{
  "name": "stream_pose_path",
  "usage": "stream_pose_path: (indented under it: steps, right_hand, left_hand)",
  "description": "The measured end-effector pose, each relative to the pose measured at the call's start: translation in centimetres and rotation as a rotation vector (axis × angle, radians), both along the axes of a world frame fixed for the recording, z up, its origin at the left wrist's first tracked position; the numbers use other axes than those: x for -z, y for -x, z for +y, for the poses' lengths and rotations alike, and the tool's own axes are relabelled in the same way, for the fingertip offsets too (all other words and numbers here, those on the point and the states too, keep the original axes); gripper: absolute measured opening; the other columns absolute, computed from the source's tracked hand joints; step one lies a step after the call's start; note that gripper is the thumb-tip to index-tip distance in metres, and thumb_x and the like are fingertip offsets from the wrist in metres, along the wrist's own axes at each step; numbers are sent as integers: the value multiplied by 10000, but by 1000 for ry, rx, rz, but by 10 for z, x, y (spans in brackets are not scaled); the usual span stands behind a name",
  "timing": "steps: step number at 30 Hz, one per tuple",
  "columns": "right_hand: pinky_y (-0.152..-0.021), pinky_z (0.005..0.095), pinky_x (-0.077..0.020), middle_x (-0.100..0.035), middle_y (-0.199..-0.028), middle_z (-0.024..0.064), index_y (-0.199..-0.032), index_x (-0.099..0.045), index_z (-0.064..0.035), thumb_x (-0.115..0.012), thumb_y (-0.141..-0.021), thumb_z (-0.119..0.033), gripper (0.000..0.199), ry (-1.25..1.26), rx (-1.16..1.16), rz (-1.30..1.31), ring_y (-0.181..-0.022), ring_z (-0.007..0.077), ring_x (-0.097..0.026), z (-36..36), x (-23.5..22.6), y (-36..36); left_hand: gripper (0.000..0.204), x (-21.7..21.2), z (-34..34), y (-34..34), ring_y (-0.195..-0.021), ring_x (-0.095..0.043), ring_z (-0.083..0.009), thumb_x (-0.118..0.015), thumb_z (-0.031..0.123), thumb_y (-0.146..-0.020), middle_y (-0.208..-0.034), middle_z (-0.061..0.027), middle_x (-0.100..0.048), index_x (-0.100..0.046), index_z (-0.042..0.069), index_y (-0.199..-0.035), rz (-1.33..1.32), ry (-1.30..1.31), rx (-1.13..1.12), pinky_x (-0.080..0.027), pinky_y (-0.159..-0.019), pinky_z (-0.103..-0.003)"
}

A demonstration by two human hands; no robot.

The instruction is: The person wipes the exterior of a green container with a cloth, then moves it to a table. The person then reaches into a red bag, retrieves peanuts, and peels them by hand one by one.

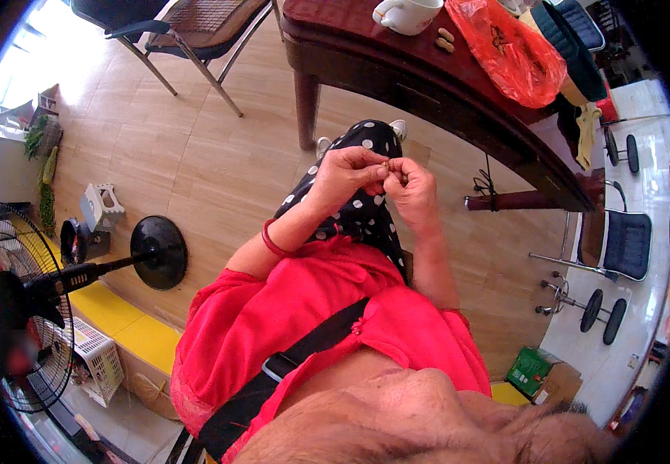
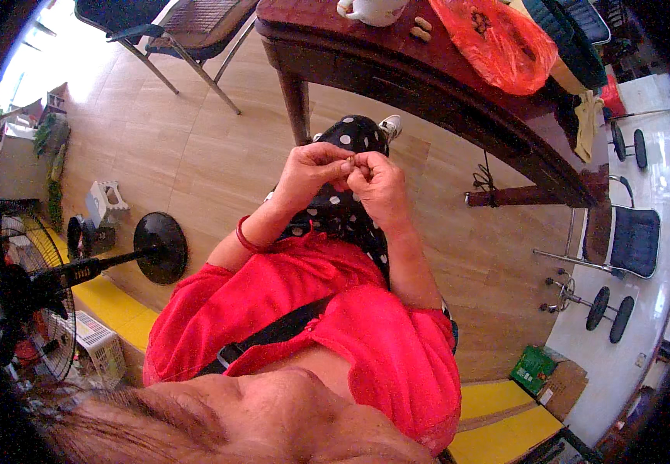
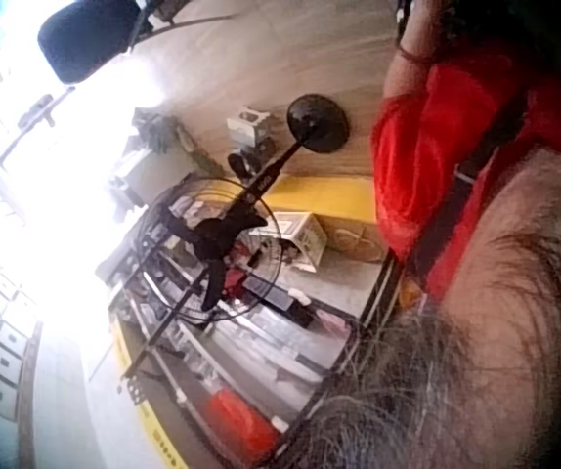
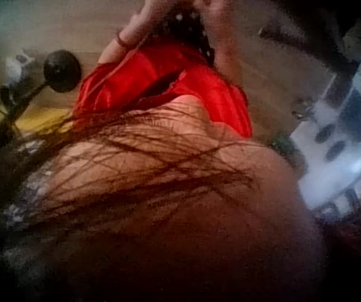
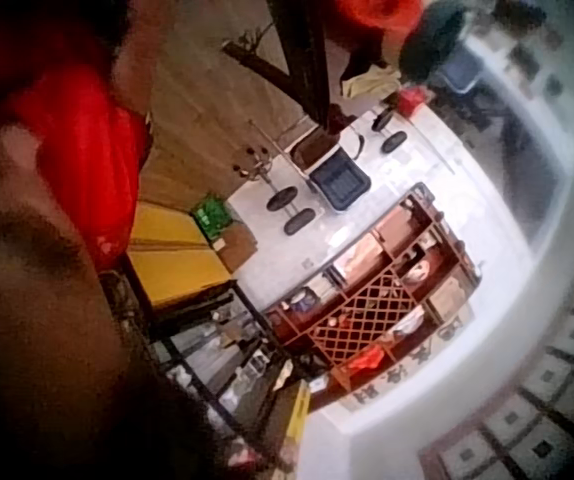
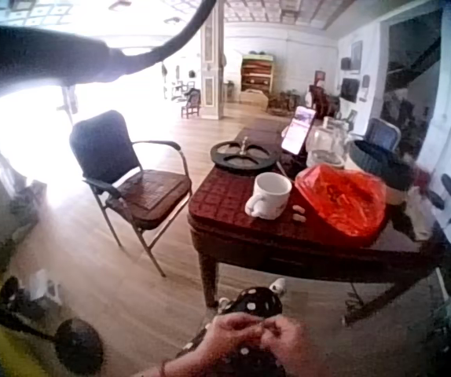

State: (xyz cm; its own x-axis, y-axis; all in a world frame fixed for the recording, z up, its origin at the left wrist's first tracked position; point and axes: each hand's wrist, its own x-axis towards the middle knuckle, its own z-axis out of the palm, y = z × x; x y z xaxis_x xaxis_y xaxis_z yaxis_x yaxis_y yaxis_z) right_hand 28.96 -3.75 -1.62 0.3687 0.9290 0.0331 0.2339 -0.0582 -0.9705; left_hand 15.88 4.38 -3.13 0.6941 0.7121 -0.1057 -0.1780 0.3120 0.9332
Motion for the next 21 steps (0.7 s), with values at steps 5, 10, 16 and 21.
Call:
stream_pose_path:
  steps: [5, 10, 16, 21]
  right_hand:
    - [-514, 213, -425, -557, -639, -8, -872, -614, 9, -578, -810, -81, 115, -3, 62, -24, -575, 44, -484, 5, 24, 1]
    - [-561, 220, -464, -600, -678, 3, -880, -611, 26, -558, -841, -72, 118, -60, 98, 52, -623, 57, -547, 7, 21, 3]
    - [-606, 228, -493, -635, -751, 32, -924, -615, 38, -587, -849, -79, 142, -37, 110, 1, -668, 74, -591, 11, 19, -1]
    - [-616, 232, -484, -638, -789, 48, -917, -620, 37, -597, -839, -68, 133, -30, 73, -3, -681, 82, -583, 11, 28, -11]
  left_hand:
    - [159, 8, -7, -6, -609, -595, -93, -644, 104, -840, -756, -53, -646, -647, -22, -937, -16, 57, -110, -503, -549, -218]
    - [172, 3, -10, -9, -604, -609, -100, -587, 124, -882, -753, -60, -643, -637, -30, -941, -19, 62, -157, -517, -546, -216]
    - [230, 22, -5, -14, -745, -609, -126, -543, 150, -908, -899, -65, -627, -582, -13, -1065, -208, 477, -92, -518, -624, -236]
    - [209, 43, 0, -17, -845, -605, -170, -508, 114, -905, -965, -80, -622, -557, 1, -1073, -405, 687, 73, -508, -740, -284]
